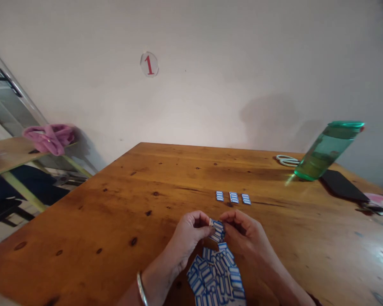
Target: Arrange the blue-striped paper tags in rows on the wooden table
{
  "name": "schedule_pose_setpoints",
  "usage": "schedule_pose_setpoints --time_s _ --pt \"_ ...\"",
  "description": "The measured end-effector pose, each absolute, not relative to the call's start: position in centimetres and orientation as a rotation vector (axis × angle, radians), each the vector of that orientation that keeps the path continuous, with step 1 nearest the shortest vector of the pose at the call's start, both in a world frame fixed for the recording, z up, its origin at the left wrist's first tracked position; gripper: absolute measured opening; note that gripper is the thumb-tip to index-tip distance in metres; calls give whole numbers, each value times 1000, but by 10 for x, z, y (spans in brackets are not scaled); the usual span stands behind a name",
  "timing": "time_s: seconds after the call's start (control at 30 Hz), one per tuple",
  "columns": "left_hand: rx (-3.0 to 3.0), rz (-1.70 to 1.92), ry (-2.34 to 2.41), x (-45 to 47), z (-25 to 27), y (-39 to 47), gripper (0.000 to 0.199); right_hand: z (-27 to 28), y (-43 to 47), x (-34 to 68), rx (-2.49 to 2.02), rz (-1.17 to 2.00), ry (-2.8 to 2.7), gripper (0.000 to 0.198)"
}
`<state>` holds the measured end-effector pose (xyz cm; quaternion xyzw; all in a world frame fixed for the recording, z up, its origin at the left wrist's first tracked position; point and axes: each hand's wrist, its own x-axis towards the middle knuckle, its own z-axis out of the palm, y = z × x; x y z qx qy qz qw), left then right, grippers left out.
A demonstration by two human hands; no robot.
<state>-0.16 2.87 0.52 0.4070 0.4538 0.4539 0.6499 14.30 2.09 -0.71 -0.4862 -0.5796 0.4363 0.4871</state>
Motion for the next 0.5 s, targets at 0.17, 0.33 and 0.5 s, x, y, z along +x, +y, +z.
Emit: schedule_pose_setpoints --time_s 0.17,0.33,0.5 --pt "947 1048 1036 0 5 28 21 -1 19 143 -1181 1014 -1474 11" --pt "919 1026 1019 0 5 27 24 -3 19 143 -1154 1063 -1482 12" --pt "913 977 983 1 3 27 25 -7 20 143 -1091 1192 -1358 13"
